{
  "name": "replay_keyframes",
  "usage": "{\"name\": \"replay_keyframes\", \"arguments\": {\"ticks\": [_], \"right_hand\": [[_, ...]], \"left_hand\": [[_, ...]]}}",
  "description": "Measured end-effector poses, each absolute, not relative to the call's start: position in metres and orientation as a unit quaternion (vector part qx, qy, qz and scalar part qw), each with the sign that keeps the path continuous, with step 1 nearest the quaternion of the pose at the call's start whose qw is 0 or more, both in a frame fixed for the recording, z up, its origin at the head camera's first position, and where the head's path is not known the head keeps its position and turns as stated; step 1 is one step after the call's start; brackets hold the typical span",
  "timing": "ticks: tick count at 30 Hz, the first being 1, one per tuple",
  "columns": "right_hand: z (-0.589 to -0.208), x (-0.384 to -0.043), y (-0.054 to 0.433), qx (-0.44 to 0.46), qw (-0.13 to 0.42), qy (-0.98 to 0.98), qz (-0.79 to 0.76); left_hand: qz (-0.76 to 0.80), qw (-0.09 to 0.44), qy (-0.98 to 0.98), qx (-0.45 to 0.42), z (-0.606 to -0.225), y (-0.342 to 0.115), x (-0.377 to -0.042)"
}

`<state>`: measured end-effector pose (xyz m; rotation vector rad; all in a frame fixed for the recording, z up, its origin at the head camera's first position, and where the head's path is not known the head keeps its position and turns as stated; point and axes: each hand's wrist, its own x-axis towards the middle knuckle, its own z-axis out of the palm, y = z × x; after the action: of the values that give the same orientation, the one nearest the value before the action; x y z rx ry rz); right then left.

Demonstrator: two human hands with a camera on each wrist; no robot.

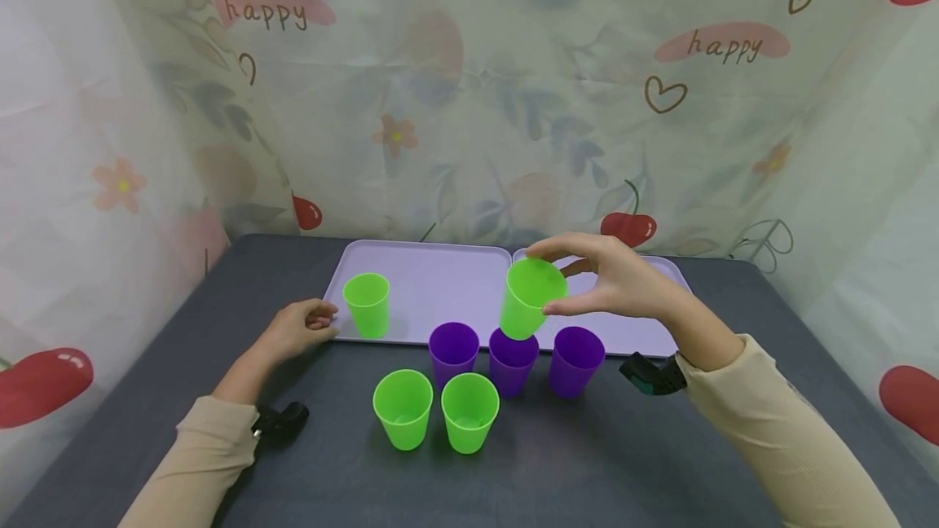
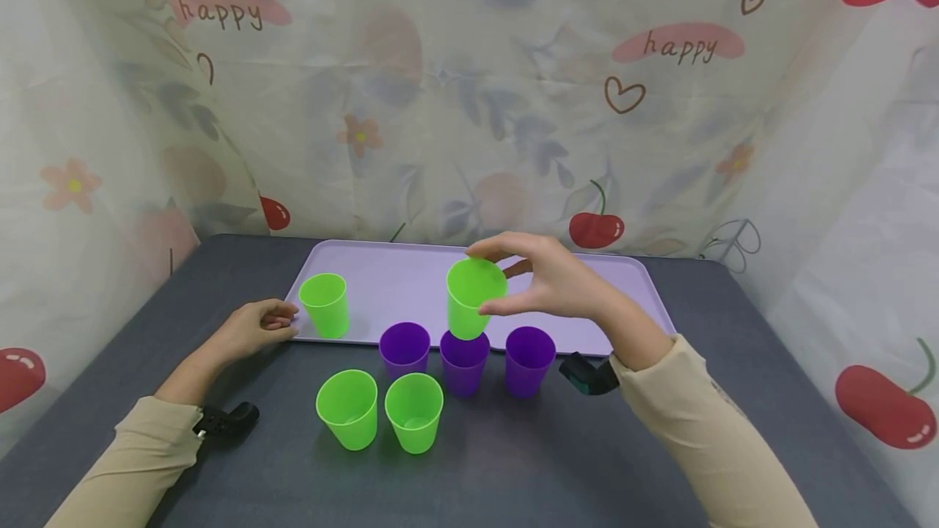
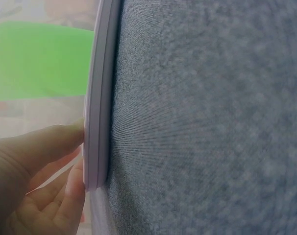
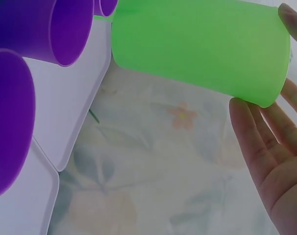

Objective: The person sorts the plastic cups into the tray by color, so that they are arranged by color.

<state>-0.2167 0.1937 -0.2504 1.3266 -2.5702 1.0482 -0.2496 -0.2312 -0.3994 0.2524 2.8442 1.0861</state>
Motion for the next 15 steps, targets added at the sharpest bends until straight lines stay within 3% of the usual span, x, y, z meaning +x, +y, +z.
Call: {"name": "replay_keyframes", "arguments": {"ticks": [15], "right_hand": [[-0.248, -0.238, 0.171, 0.419, -0.002, -0.836, 0.354]], "left_hand": [[0.354, 0.033, 0.931, 0.086, -0.399, -0.230, -0.248]]}}
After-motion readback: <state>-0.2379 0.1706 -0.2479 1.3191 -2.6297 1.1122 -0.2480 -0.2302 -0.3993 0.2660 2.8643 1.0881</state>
